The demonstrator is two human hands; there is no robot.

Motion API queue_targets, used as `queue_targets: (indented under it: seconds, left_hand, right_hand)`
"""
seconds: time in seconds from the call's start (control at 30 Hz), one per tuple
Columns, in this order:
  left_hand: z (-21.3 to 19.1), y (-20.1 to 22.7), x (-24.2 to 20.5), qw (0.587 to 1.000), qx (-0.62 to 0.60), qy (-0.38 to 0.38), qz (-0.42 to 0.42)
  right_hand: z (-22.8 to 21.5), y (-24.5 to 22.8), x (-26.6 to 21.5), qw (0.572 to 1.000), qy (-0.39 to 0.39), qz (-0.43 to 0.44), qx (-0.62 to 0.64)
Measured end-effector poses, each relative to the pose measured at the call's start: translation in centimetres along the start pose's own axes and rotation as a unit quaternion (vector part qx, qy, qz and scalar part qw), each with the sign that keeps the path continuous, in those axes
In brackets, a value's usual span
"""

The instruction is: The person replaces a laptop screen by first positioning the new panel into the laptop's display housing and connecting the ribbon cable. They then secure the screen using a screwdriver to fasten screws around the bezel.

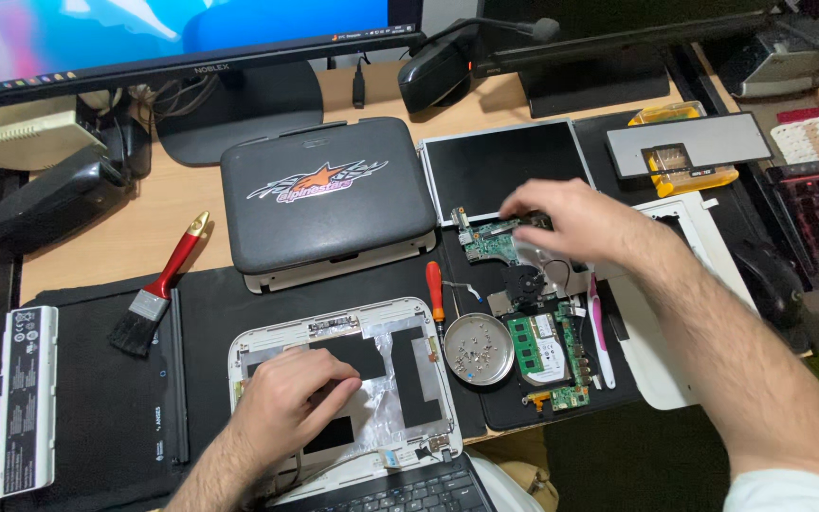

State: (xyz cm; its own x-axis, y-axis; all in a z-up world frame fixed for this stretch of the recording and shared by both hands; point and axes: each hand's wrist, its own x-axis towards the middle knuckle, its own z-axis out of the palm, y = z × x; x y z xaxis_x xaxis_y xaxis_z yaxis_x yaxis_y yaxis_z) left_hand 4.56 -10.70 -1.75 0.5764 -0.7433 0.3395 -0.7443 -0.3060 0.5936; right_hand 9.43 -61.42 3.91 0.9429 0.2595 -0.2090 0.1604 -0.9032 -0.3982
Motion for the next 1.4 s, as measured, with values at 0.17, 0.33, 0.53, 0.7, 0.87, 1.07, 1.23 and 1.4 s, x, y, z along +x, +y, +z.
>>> queue_targets:
  seconds: [0.17, 0.33, 0.53, 0.7, 0.87, 1.07, 1.23, 1.4]
  left_hand:
    - [0.1, 0.3, 1.2, 0.998, 0.029, -0.048, 0.009]
    - [0.2, 0.5, 1.8, 0.998, 0.037, -0.055, 0.017]
    - [0.5, 0.1, 1.2, 0.999, 0.030, -0.042, 0.016]
    - [0.5, 0.2, 1.2, 0.998, 0.029, -0.043, 0.018]
    - [0.6, 0.2, 1.2, 0.999, 0.024, -0.040, 0.018]
    - [0.5, 0.3, 1.2, 0.999, 0.017, -0.042, 0.006]
    - [0.6, 0.1, 1.1, 0.999, 0.019, -0.046, -0.005]
    - [0.6, 0.2, 1.2, 0.999, 0.010, -0.036, -0.003]
  right_hand:
    - [-2.4, 1.4, 4.7, 0.997, 0.020, -0.010, -0.078]
    - [-3.2, 1.6, 9.4, 0.993, -0.054, 0.017, -0.102]
    - [-2.4, 0.7, 11.3, 0.985, -0.096, 0.031, -0.138]
    - [-2.5, -0.6, 11.1, 0.982, -0.107, 0.038, -0.151]
    - [-1.8, 0.3, 11.9, 0.982, -0.079, 0.013, -0.173]
    - [-3.5, -2.8, 11.9, 0.969, -0.147, 0.092, -0.178]
    - [-3.7, -2.4, 12.6, 0.969, -0.141, 0.086, -0.183]
    - [-4.3, -3.1, 11.6, 0.976, -0.136, 0.086, -0.148]
